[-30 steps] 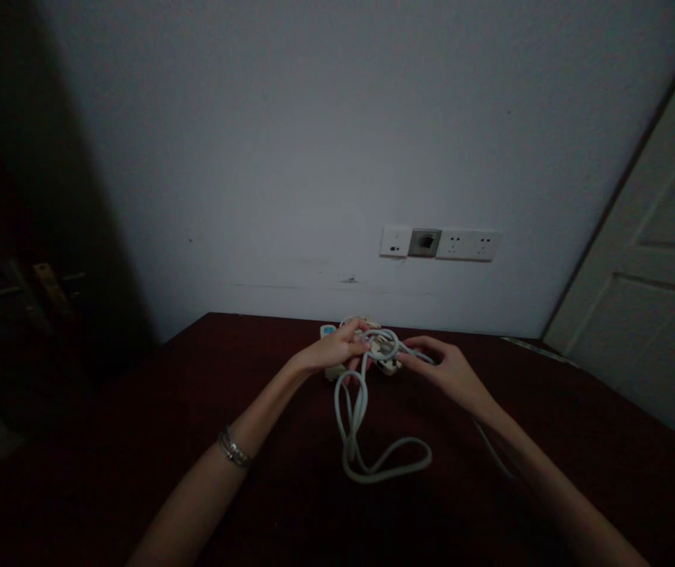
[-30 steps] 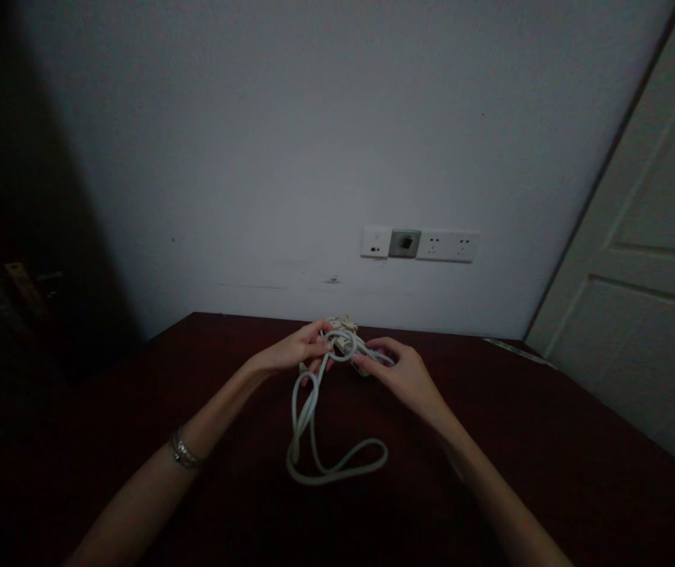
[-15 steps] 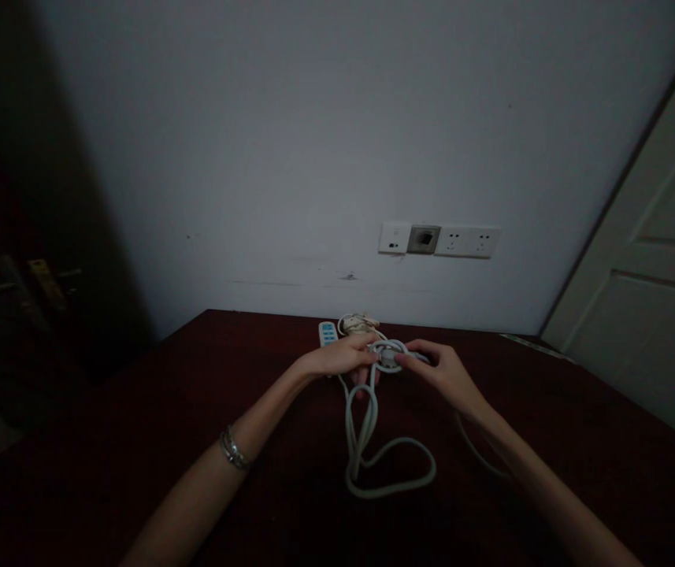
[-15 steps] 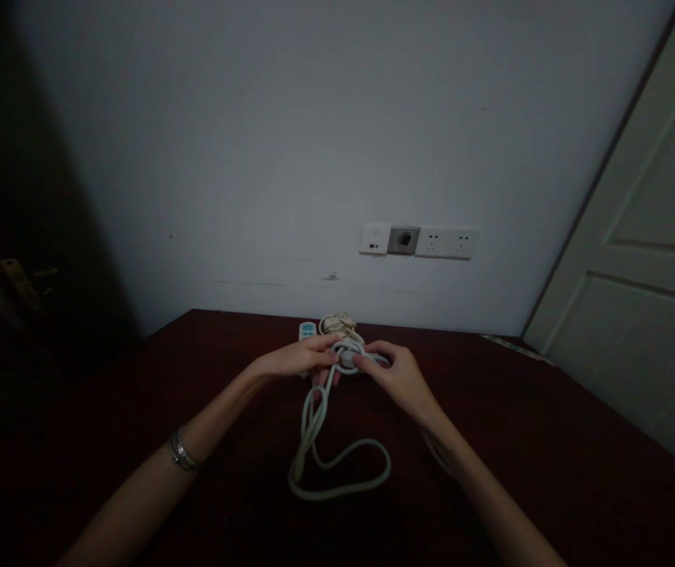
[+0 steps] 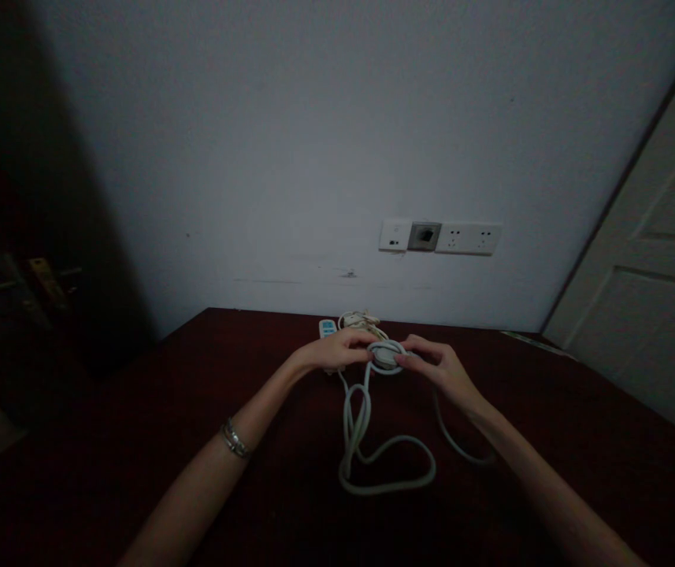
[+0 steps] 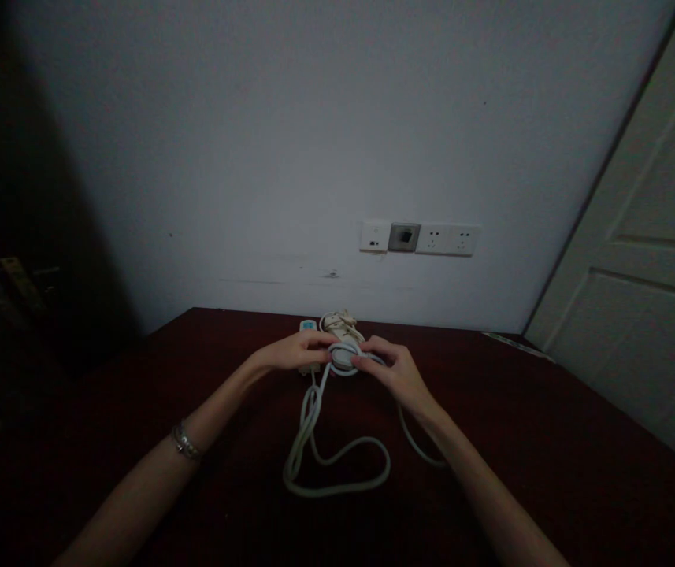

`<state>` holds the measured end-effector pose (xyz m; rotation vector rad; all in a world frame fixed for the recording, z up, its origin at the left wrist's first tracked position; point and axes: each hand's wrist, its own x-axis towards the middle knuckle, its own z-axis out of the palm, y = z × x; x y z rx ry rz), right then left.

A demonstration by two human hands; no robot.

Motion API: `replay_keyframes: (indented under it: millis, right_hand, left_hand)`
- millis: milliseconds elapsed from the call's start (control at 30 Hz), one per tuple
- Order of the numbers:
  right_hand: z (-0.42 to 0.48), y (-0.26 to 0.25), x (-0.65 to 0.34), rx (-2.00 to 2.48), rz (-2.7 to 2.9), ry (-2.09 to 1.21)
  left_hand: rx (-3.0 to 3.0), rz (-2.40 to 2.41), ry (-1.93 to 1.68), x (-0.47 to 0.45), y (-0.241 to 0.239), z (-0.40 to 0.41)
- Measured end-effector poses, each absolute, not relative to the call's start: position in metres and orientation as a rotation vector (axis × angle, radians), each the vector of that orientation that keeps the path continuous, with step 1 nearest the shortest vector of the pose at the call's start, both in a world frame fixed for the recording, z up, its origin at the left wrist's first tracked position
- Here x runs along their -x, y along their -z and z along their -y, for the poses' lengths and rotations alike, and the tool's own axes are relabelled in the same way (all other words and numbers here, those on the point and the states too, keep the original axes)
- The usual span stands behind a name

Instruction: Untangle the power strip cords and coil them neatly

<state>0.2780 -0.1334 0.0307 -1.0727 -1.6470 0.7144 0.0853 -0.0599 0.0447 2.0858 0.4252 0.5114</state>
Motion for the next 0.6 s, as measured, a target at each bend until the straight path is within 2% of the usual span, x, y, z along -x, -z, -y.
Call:
replay_keyframes:
  millis: [333,600]
  right_hand:
    - [0.129,-0.02,-0.277,1.22,1.549,-0.625]
    - [0.129,-0.02,-0.279,1.171,1.55,-0.647]
  left_hand:
    - [-2.22,-0.384,-0.583,-0.083,-0.04,0.054]
    - [-2.34,-0.401,-0.601,-0.081,-0.049,0.063]
